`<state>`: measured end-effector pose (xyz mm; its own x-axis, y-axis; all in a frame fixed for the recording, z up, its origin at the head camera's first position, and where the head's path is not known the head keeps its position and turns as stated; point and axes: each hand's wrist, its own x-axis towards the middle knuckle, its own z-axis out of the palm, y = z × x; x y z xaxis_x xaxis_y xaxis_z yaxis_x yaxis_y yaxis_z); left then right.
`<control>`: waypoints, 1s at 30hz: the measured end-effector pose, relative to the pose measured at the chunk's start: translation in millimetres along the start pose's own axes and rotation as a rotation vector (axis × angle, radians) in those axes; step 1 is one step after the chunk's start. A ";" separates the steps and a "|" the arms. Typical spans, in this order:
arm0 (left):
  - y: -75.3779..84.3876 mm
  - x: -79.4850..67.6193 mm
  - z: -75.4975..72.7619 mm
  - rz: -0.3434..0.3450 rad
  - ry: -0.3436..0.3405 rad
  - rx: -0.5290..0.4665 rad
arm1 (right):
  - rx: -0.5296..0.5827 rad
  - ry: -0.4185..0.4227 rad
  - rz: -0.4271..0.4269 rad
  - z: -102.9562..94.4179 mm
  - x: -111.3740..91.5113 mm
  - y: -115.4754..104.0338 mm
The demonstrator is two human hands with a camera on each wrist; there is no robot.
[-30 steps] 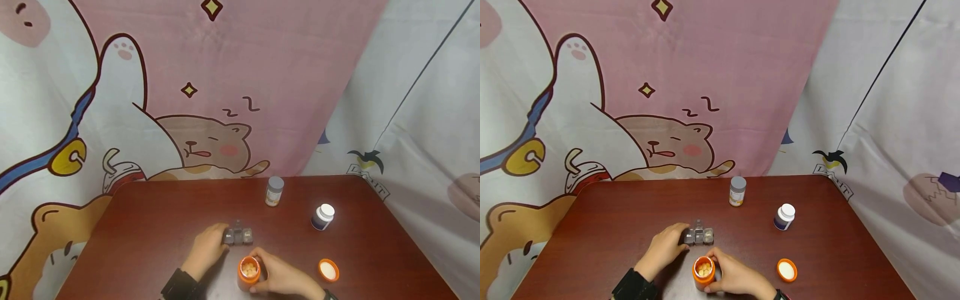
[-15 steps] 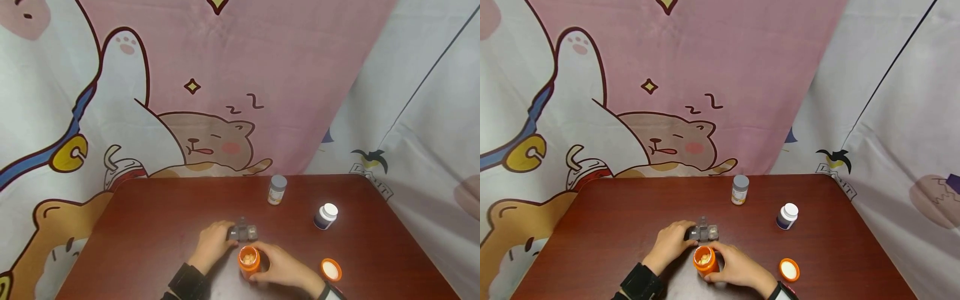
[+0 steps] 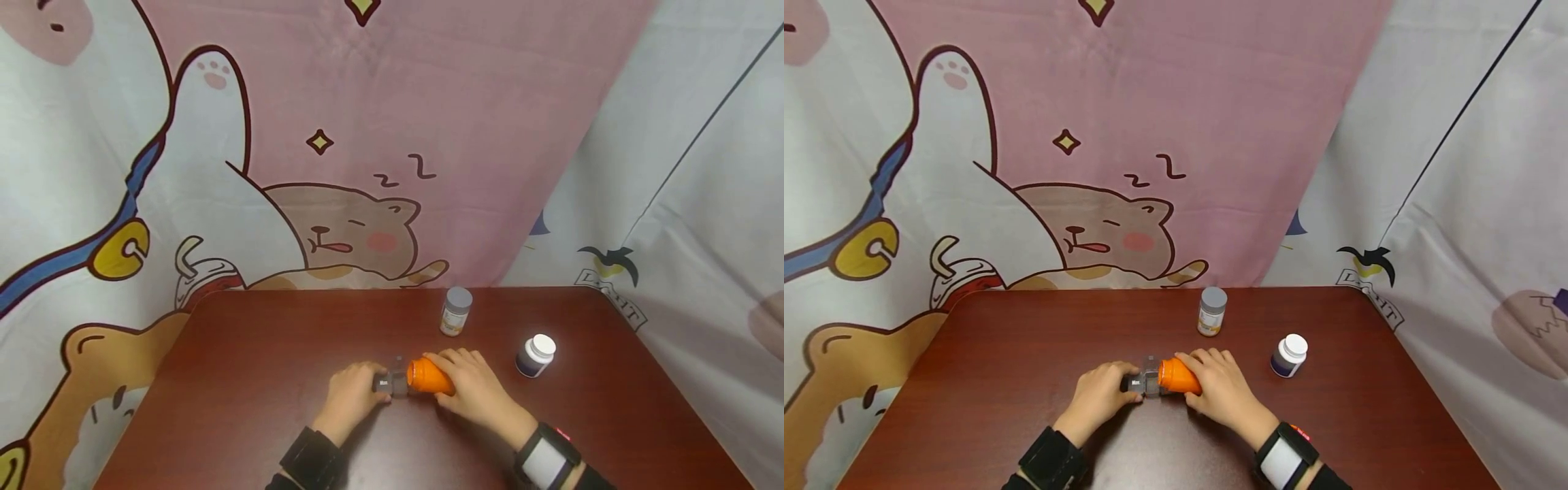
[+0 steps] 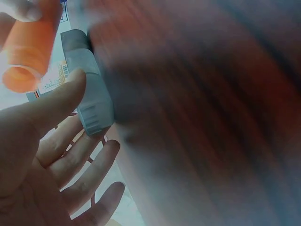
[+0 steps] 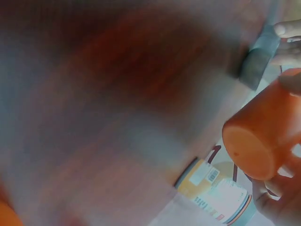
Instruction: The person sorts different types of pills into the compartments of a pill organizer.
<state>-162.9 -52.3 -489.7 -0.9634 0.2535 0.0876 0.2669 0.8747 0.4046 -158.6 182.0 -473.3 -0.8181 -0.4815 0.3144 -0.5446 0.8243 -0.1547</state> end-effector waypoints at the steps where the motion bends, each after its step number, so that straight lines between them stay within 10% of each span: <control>1: -0.2 -0.1 0.2 -0.001 -0.002 -0.004 | -0.024 -0.007 -0.017 -0.1 1.7 1.4; 30: -3.4 -1.4 1.9 0.002 0.001 -0.044 | -0.123 -0.031 -0.182 -9.8 25.9 -4.2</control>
<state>-162.4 -54.9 -492.9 -0.9629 0.2549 0.0891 0.2675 0.8549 0.4445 -175.7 168.9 -455.3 -0.7145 -0.6330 0.2979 -0.6589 0.7520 0.0177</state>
